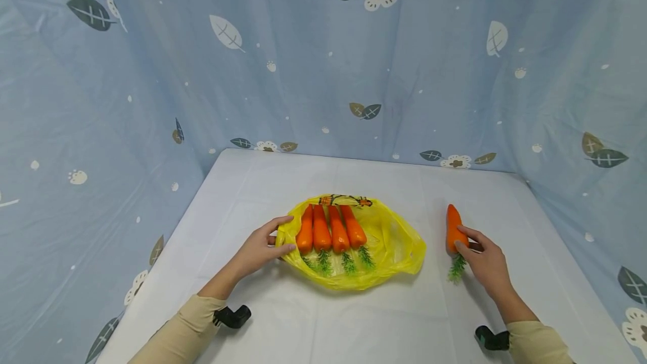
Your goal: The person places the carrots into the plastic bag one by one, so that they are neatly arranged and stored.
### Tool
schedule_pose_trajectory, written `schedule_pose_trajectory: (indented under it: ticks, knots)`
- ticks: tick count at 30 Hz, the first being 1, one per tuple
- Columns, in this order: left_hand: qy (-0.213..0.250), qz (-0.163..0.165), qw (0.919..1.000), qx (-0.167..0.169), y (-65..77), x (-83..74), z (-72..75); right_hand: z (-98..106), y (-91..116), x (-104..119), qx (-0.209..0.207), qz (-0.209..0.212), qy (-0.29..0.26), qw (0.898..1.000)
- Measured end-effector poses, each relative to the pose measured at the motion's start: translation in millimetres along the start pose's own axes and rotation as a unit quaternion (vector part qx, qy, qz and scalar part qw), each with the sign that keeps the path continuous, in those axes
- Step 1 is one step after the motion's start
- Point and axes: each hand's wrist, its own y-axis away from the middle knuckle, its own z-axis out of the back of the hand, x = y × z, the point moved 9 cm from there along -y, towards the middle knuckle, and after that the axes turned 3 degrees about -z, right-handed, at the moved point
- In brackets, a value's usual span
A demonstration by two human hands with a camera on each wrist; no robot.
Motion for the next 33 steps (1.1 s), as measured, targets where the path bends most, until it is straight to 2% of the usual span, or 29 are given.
schedule_pose_trajectory:
  ticks: [18, 27, 33]
  knots:
    - [0.010, -0.001, 0.9999, 0.004, -0.1, -1.5, -0.6, 1.6, 8.3, 26.0, -0.015, 0.041, 0.005, 0.999]
    - [0.006, -0.003, 1.0000, 0.003, -0.1, -2.5, -0.3, -0.6, 14.1, 40.3, -0.009, 0.059, -0.003, 0.998]
    - [0.004, -0.007, 1.0000, 0.004, -0.2, -0.7, -0.4, -1.3, 17.1, 47.0, -0.008, 0.088, -0.012, 0.996]
